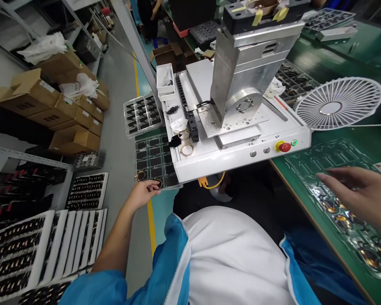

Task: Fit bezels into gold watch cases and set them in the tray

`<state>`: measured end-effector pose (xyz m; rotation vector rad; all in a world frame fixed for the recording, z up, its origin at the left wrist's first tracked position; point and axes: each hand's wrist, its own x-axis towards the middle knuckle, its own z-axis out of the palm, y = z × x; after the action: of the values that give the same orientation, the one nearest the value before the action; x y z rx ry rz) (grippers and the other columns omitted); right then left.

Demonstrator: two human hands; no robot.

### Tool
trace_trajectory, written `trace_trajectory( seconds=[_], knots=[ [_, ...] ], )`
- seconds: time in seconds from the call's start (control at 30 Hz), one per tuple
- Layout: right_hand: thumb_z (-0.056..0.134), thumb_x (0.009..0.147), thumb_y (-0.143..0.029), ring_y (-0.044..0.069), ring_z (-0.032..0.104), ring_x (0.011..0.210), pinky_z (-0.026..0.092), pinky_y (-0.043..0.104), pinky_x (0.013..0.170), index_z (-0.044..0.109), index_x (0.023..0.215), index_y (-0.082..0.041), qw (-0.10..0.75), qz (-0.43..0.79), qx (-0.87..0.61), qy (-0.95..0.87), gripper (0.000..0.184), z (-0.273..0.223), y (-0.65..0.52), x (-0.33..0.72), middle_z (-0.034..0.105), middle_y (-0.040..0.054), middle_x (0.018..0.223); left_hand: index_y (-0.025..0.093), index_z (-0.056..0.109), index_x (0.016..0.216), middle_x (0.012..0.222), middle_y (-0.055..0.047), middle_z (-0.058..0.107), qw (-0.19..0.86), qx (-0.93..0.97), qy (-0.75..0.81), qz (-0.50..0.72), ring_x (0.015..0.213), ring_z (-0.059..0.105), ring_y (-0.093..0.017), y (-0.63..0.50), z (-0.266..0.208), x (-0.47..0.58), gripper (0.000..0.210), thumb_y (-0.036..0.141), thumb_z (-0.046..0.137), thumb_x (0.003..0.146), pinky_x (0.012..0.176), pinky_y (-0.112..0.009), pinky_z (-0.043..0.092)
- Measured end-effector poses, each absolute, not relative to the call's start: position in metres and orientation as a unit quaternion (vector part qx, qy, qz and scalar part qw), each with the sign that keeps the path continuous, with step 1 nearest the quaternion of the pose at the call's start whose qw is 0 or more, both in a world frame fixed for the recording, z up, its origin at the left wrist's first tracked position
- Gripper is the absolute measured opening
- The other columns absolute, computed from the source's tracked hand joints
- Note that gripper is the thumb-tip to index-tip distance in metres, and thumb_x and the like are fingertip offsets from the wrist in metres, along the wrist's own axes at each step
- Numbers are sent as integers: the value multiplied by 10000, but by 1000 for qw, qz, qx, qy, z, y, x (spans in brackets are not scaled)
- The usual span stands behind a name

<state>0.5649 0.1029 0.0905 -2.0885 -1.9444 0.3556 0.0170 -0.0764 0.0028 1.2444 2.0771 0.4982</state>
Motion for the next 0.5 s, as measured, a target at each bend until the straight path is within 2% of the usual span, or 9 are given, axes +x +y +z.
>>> trace_trajectory(
  seconds=[0.1,0.17,0.27,0.37,0.43,0.5],
  knots=[
    [773,601,-618,313,637,540,410,449,526,734,713,-389,178,188,-673,-693,258,130,112,507,708,98,607,192,797,988,882,-106,819,358,461,785,208,777,726,-264,-74,9,13,392,463,786,704,702,-377,603],
    [770,662,-606,268,638,542,420,409,516,769,757,-355,242,189,-612,-729,269,152,119,480,728,73,642,191,791,980,864,-110,814,370,457,779,220,773,735,-264,-73,16,13,402,501,780,725,709,-383,609],
    [762,799,-546,200,654,606,458,345,551,796,844,-282,367,125,-492,-780,269,183,141,451,756,57,739,197,773,1030,886,-109,806,357,464,769,257,785,734,-260,-69,31,19,470,573,777,747,728,-391,611],
    [767,881,-361,198,711,828,539,313,692,789,975,-188,449,51,-399,-798,198,220,177,418,781,94,997,203,756,1036,897,-94,782,303,489,758,307,829,722,-251,-59,53,30,477,614,746,794,771,-381,601],
    [775,879,-235,245,692,1073,568,320,826,769,1065,-131,442,22,-361,-821,214,247,201,393,741,137,1174,207,741,1047,899,-77,762,259,510,754,323,844,713,-240,-49,71,37,450,604,708,839,779,-362,590],
    [775,866,-162,260,643,1199,549,352,978,758,1121,-105,393,19,-333,-857,262,273,221,369,721,134,1231,215,709,1096,913,-60,745,215,532,749,331,872,709,-235,-37,92,44,419,572,678,878,765,-337,576]
  ],
)
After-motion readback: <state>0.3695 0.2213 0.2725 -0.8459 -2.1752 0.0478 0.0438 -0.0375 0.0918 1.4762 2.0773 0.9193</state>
